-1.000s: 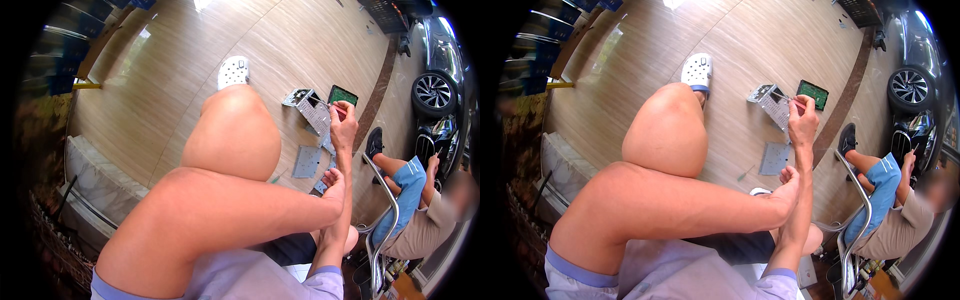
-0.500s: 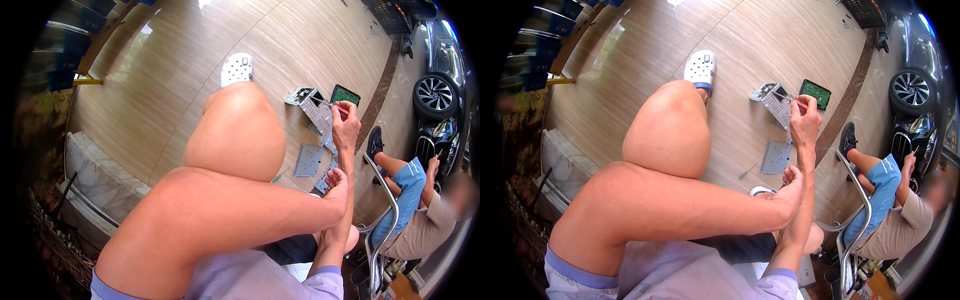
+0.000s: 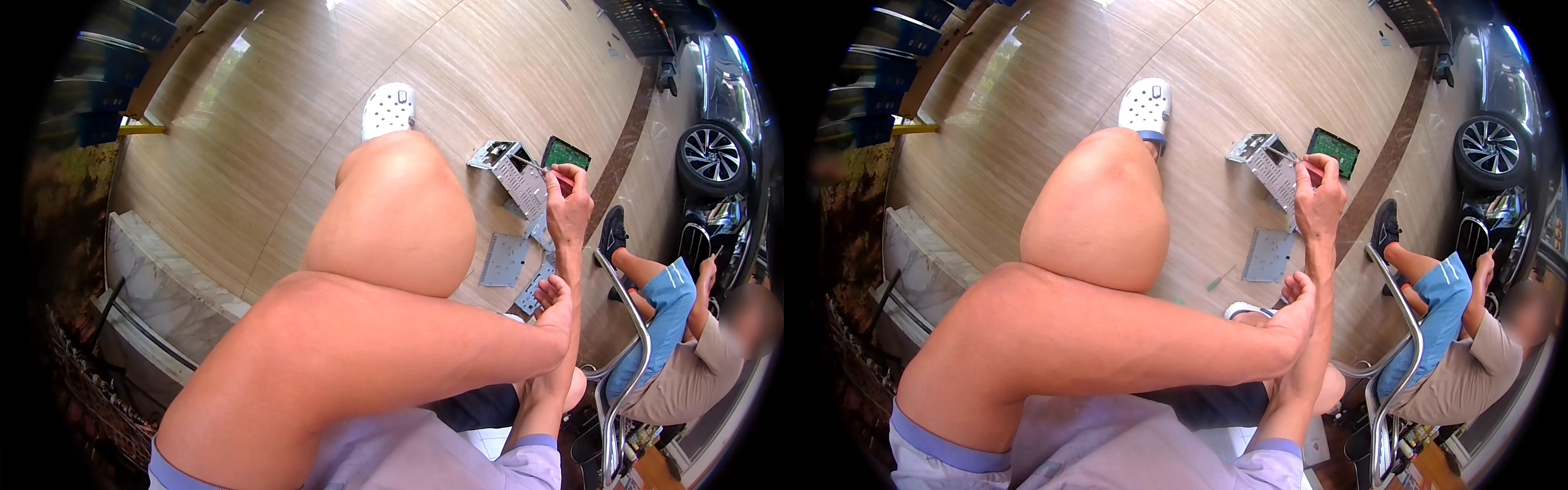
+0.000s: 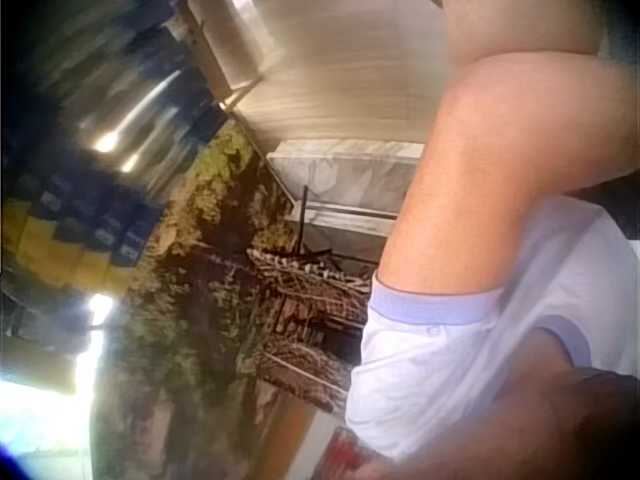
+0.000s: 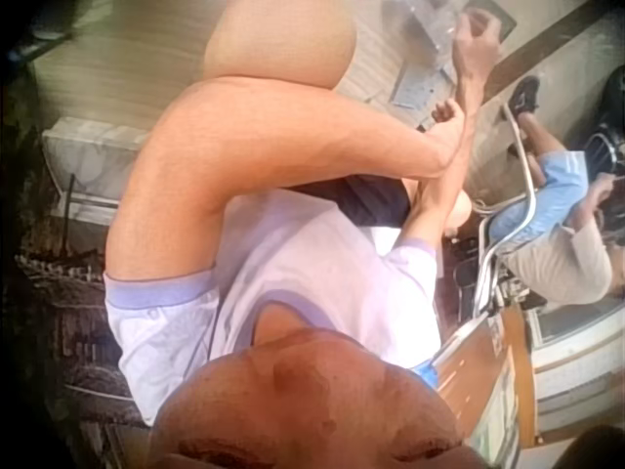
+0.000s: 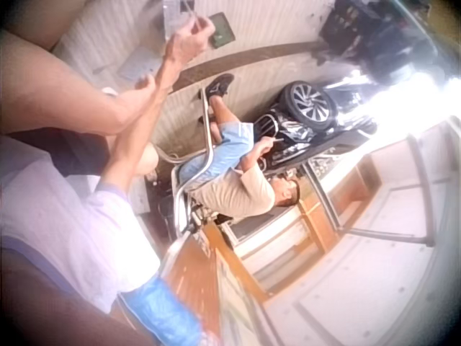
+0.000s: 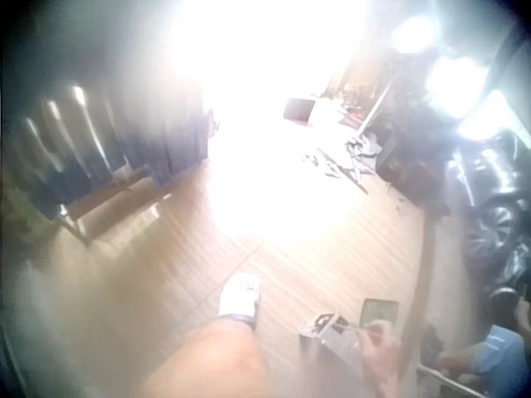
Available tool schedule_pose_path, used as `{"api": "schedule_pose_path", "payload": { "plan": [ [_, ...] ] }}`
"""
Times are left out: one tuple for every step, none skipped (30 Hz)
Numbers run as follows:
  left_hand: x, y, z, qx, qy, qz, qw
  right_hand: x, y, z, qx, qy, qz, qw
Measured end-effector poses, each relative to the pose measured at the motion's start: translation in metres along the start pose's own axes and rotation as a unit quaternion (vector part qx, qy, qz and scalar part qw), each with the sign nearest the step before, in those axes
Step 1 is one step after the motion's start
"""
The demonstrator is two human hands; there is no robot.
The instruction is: The person disassembles an electronic device casing by unscrewing fasteners with screwdrivers and detaching the metal panels and covers by hand.
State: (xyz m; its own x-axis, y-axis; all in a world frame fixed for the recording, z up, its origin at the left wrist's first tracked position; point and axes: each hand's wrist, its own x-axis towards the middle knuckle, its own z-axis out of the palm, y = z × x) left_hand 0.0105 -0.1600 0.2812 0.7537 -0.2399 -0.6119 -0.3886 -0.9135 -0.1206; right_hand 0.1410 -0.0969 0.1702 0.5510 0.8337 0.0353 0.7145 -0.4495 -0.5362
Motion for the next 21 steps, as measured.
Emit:
{"api": "schedule_pose_path", "payload": {
  "plan": [
    [0.0, -0.002, 0.002, -0.009, 0.014, 0.004, 1.0, 0.0, 0.0, 0.0, -0.002, 0.0, -0.003, 1.0],
    [0.0, -0.001, 0.004, -0.017, 0.026, 0.009, 0.999, 0.0, 0.0, 0.001, -0.002, -0.001, -0.002, 1.0],
    [0.001, -0.001, 0.006, -0.018, 0.033, 0.011, 0.999, 0.0, 0.0, 0.001, -0.004, -0.001, -0.004, 1.0],
    [0.001, -0.002, 0.006, -0.02, 0.041, 0.014, 0.999, 0.0, 0.001, 0.001, -0.007, -0.002, -0.006, 1.0],
    [0.002, -0.001, 0.007, -0.023, 0.045, 0.017, 0.999, 0.001, 0.001, 0.001, -0.007, -0.002, -0.005, 1.0],
    [0.002, -0.001, 0.007, -0.025, 0.049, 0.021, 0.998, 0.001, 0.002, 0.001, -0.008, -0.004, -0.003, 1.0],
    [0.003, -0.001, 0.008, -0.027, 0.055, 0.023, 0.998, 0.001, 0.003, 0.001, -0.01, -0.007, -0.001, 1.0],
    [0.003, 0.0, 0.008, -0.027, 0.062, 0.025, 0.997, 0.002, 0.003, 0.001, -0.009, -0.008, -0.001, 1.0],
    [0.003, 0.0, 0.009, -0.028, 0.064, 0.027, 0.997, 0.002, 0.003, 0.001, -0.012, -0.01, -0.003, 1.0],
    [0.004, 0.0, 0.009, -0.029, 0.069, 0.027, 0.997, 0.003, 0.004, 0.0, -0.014, -0.012, -0.006, 1.0],
    [0.004, 0.0, 0.009, -0.028, 0.074, 0.029, 0.996, 0.004, 0.005, 0.0, -0.014, -0.012, -0.005, 1.0],
    [0.004, 0.001, 0.009, -0.028, 0.076, 0.031, 0.996, 0.006, 0.006, -0.001, -0.012, -0.01, -0.011, 1.0],
    [0.005, 0.001, 0.009, -0.025, 0.078, 0.032, 0.996, 0.008, 0.006, 0.0, -0.01, -0.009, -0.018, 1.0],
    [0.005, 0.002, 0.01, -0.022, 0.081, 0.033, 0.996, 0.009, 0.006, -0.001, -0.01, -0.009, -0.018, 1.0],
    [0.006, 0.002, 0.011, -0.02, 0.081, 0.032, 0.996, 0.012, 0.001, -0.002, -0.006, -0.011, -0.02, 1.0],
    [0.006, 0.002, 0.01, -0.024, 0.082, 0.027, 0.996, 0.014, -0.003, -0.004, -0.003, -0.013, -0.023, 1.0],
    [0.007, 0.002, 0.009, -0.029, 0.084, 0.015, 0.996, 0.016, -0.005, -0.004, -0.003, -0.014, -0.023, 1.0],
    [0.006, -0.001, 0.009, -0.068, 0.082, -0.003, 0.994, 0.019, -0.006, -0.005, -0.007, -0.027, -0.024, 0.999],
    [0.004, -0.004, 0.008, -0.107, 0.083, -0.022, 0.991, 0.022, -0.006, -0.005, -0.011, -0.04, -0.025, 0.999],
    [0.007, -0.011, 0.012, -0.098, 0.098, 0.03, 0.99, 0.025, -0.005, -0.005, -0.011, -0.04, -0.025, 0.999],
    [0.007, -0.01, 0.013, -0.093, 0.106, 0.057, 0.988, 0.028, -0.003, -0.006, -0.007, -0.054, -0.036, 0.998]
  ]
}}
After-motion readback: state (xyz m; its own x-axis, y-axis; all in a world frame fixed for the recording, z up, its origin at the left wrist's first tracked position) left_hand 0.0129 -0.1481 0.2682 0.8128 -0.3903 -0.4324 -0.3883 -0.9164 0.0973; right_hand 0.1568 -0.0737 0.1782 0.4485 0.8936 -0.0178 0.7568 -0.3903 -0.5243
